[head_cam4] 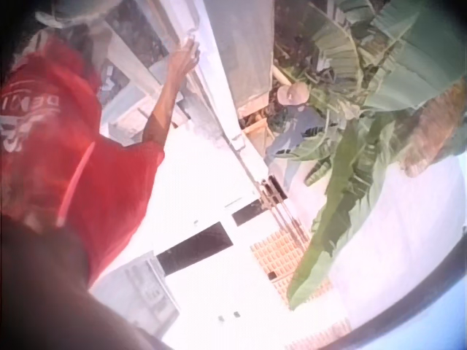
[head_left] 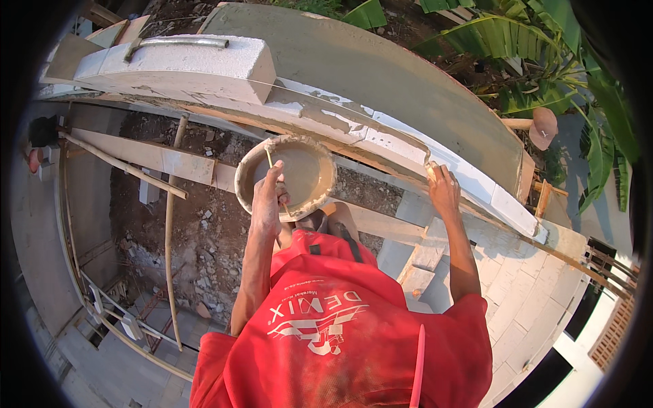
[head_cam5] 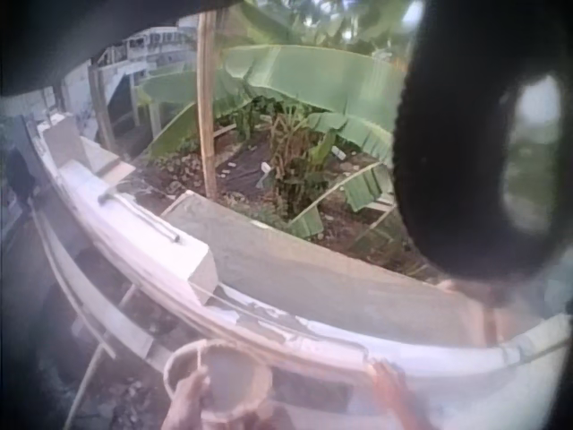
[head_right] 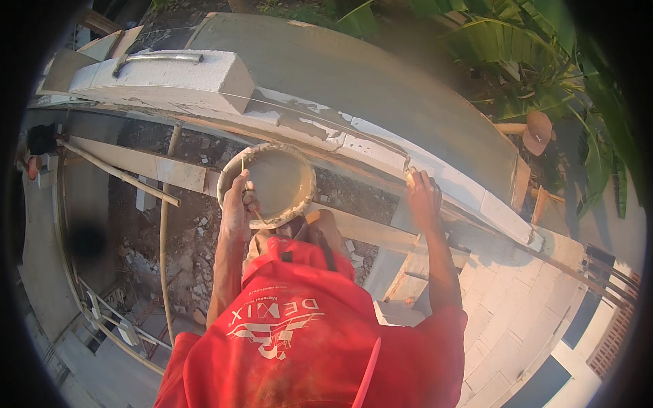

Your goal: The person scoops mortar from a bucket with a trowel and spreads it onto a white brick. They place the brick onto a wall, tap it into position with a hammer, and smooth the mortar joints. The person repeats this process for additional bricks along the wall.

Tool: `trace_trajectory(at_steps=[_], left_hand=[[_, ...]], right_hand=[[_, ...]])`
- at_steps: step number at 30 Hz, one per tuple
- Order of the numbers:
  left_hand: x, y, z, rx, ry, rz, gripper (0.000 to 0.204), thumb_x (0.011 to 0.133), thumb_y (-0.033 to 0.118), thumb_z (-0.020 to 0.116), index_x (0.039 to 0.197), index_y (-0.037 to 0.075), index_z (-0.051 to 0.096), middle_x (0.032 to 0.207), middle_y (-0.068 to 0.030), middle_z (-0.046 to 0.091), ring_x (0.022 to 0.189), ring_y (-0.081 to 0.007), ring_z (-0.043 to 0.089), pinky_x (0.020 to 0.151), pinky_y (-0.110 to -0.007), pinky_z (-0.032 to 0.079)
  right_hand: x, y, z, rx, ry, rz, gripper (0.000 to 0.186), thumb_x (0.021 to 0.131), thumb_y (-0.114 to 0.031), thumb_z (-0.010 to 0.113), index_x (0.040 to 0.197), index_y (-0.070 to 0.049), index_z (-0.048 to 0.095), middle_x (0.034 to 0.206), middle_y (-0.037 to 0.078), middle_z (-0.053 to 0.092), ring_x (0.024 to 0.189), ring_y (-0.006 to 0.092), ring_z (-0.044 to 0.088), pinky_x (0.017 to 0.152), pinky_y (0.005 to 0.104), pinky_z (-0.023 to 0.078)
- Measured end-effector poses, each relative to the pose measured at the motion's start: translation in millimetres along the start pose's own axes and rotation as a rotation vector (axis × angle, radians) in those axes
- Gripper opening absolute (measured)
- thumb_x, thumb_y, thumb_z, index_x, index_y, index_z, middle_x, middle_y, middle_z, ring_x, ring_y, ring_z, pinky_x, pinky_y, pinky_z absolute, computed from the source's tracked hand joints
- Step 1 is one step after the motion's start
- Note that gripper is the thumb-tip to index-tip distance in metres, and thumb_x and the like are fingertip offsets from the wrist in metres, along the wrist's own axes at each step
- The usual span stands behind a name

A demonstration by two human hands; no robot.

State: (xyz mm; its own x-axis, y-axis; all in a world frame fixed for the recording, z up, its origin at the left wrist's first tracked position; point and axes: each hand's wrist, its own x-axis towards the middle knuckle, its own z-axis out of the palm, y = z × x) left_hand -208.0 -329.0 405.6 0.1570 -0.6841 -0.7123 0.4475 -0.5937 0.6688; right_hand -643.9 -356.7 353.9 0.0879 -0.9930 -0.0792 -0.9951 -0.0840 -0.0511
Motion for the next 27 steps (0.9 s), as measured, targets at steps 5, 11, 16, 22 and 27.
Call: trace_trajectory(at_steps=[5,11,16,22,27], left_hand=[[5,-1,2,0.104,-0.046,-0.003,0.050,0.089,0.057,0.067,0.090,0.009,0.054,0.065,0.0070,0.033,0.059,-0.0075,0.032,0.060,-0.026,0.026],[-3,3,6,0.121,-0.110,0.004,0.049,0.089,0.058,0.066,0.091,0.010,0.055,0.064,0.0083,0.030,0.059,-0.0076,0.030,0.061,-0.025,0.028],[-6,-2,19,0.122,-0.176,-0.024,0.043,0.093,0.053,0.065,0.094,0.011,0.056,0.068,0.0079,0.034,0.061,-0.0068,0.034,0.062,-0.025,0.033],[-28,-25,66,0.198,-0.180,0.005,0.046,0.091,0.058,0.063,0.089,0.012,0.055,0.068,0.0090,0.032,0.063,-0.0063,0.032,0.064,-0.025,0.031],[-57,-47,115,0.190,-0.139,0.073,0.049,0.091,0.060,0.061,0.092,0.011,0.055,0.069,0.0083,0.031,0.064,-0.0063,0.033,0.066,-0.025,0.034]], right_hand=[[-39,51,18,-0.026,0.030,0.200,0.042,0.092,-0.015,0.068,0.133,-0.008,0.060,0.118,0.016,0.063,0.107,0.0382,0.062,0.092,0.0478,0.052],[-48,54,15,-0.030,0.029,0.182,0.043,0.093,-0.016,0.066,0.134,-0.010,0.058,0.123,0.013,0.061,0.111,0.0345,0.062,0.090,0.0482,0.052],[-55,-8,-19,0.083,-0.126,0.118,0.046,0.090,-0.020,0.069,0.133,-0.009,0.059,0.137,0.018,0.059,0.110,0.0380,0.065,0.088,0.0496,0.054],[-34,-137,10,0.074,-0.315,-0.301,0.042,0.091,-0.019,0.062,0.130,-0.005,0.058,0.118,0.026,0.066,0.100,0.0394,0.070,0.078,0.0483,0.057],[-5,-156,67,0.079,-0.677,-0.425,0.031,0.084,-0.022,0.063,0.108,-0.005,0.071,0.093,0.025,0.072,0.096,0.0390,0.071,0.081,0.0512,0.056]])
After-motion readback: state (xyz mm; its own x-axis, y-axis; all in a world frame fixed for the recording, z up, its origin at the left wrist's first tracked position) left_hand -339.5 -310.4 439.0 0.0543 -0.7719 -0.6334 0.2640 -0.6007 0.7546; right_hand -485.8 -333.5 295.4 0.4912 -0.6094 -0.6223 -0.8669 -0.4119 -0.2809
